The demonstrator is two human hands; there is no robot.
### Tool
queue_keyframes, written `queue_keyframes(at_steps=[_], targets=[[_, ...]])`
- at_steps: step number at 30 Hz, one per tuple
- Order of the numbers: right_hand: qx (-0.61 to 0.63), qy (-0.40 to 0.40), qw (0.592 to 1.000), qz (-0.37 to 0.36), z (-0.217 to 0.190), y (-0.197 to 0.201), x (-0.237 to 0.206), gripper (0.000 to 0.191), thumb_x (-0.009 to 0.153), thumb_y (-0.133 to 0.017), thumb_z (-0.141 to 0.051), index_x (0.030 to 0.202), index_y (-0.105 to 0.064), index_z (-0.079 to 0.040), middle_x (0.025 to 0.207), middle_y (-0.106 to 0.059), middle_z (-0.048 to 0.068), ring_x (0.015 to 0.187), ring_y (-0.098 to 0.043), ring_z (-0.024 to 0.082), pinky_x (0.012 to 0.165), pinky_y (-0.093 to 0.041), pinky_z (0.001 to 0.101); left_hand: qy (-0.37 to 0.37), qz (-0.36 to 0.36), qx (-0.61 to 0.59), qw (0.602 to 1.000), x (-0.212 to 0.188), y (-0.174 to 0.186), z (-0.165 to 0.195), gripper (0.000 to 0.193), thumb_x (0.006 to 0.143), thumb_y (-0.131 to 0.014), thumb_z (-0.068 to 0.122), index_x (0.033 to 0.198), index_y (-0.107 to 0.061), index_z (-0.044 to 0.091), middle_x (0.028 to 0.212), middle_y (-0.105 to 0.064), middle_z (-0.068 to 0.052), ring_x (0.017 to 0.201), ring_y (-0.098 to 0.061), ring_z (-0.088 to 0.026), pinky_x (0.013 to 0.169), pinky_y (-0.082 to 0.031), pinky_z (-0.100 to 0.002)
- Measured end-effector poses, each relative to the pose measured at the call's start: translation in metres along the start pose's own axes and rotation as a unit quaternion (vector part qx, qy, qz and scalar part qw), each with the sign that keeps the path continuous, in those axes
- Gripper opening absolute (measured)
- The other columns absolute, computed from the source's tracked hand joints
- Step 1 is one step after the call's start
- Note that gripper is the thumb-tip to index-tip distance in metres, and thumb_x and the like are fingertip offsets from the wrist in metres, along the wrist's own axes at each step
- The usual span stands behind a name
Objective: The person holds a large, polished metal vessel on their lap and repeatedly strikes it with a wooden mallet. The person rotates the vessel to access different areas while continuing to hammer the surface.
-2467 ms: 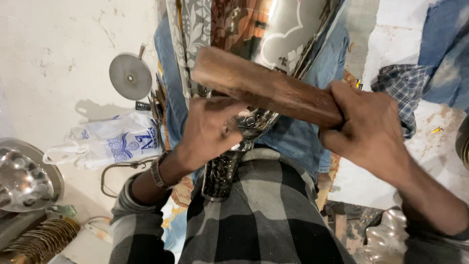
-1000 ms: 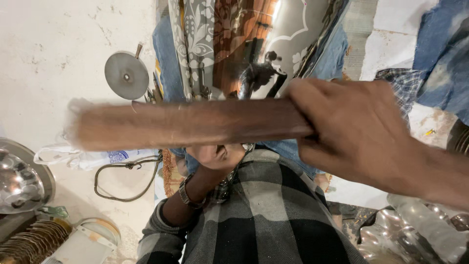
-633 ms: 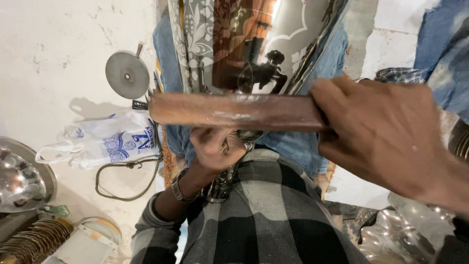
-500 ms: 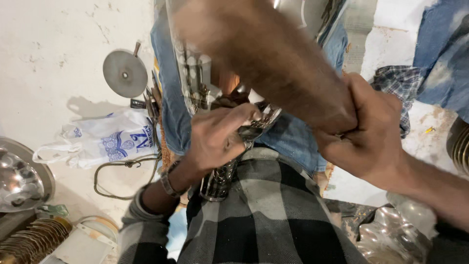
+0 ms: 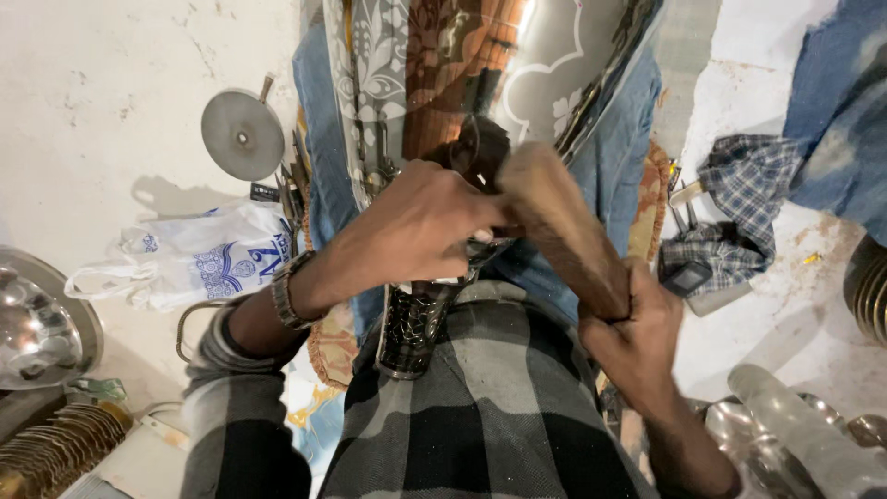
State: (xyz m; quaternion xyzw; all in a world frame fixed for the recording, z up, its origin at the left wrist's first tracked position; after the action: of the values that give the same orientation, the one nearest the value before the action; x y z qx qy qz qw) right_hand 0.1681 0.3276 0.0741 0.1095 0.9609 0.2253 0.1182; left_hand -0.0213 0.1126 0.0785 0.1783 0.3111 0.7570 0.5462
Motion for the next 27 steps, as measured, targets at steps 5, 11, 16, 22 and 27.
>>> queue_keyframes(at_steps=[5, 11, 16, 22, 27], targets=[[0.138, -0.167, 0.975, 0.057, 0.023, -0.041, -0.016, 0.027, 0.079, -0.082, -0.002, 0.100, -0.064, -0.001, 0.084, -0.066, 0.003, 0.075, -0.065, 0.012, 0.068, -0.054, 0.0252, -0.026, 0.338, -0.312, 0.888, -0.015, 0.007, 0.011, 0.045, 0.083, -0.047, -0.022, 0.116, -0.067, 0.001, 0.106, -0.076, -0.019, 0.089, -0.080, -0.021, 0.069, -0.067, -0.028], [0.103, -0.164, 0.980, 0.037, 0.018, -0.032, 0.013, 0.030, 0.084, -0.083, -0.006, 0.109, -0.067, -0.001, 0.085, -0.067, 0.004, 0.074, -0.062, 0.011, 0.067, -0.051, 0.0244, 0.020, 0.420, -0.179, 0.889, -0.035, -0.011, 0.019, 0.047, 0.092, -0.053, -0.022, 0.129, -0.064, 0.005, 0.109, -0.076, -0.014, 0.092, -0.080, -0.021, 0.083, -0.070, -0.027], [-0.018, -0.024, 0.999, -0.033, -0.010, -0.006, 0.047, 0.034, 0.076, -0.087, -0.004, 0.105, -0.069, 0.001, 0.084, -0.068, 0.004, 0.071, -0.062, 0.009, 0.064, -0.049, 0.0242, 0.095, 0.350, -0.037, 0.931, -0.043, -0.011, 0.013, 0.064, 0.070, -0.054, -0.012, 0.131, -0.066, 0.002, 0.090, -0.078, -0.012, 0.057, -0.065, -0.015, 0.054, -0.054, -0.031], [-0.046, 0.134, 0.989, -0.050, -0.076, 0.030, 0.089, 0.028, 0.087, -0.083, -0.008, 0.105, -0.063, -0.001, 0.081, -0.067, 0.005, 0.065, -0.063, 0.010, 0.058, -0.052, 0.0231, 0.042, 0.378, -0.038, 0.924, -0.047, -0.016, 0.011, 0.067, 0.075, -0.054, -0.009, 0.141, -0.059, 0.006, 0.103, -0.077, -0.014, 0.065, -0.069, -0.013, 0.057, -0.058, -0.026], [-0.233, 0.200, 0.935, -0.178, -0.089, 0.047, 0.119, 0.015, 0.082, -0.066, -0.018, 0.089, -0.060, -0.006, 0.060, -0.059, 0.002, 0.044, -0.054, 0.012, 0.040, -0.042, 0.0305, 0.046, 0.371, -0.019, 0.927, -0.050, -0.033, 0.002, 0.062, 0.070, -0.063, -0.001, 0.130, -0.064, 0.014, 0.077, -0.071, -0.003, 0.051, -0.058, -0.009, 0.049, -0.051, -0.027]])
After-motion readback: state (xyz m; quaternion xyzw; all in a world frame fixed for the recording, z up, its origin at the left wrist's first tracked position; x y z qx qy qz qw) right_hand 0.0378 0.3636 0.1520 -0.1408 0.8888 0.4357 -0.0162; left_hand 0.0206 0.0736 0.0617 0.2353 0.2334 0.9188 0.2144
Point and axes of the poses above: each hand's wrist, its own x-axis towards the middle knuckle, its own y-axis out of the back of the hand, z = x × y, the point moved 2 cm from there along x, towards the middle knuckle
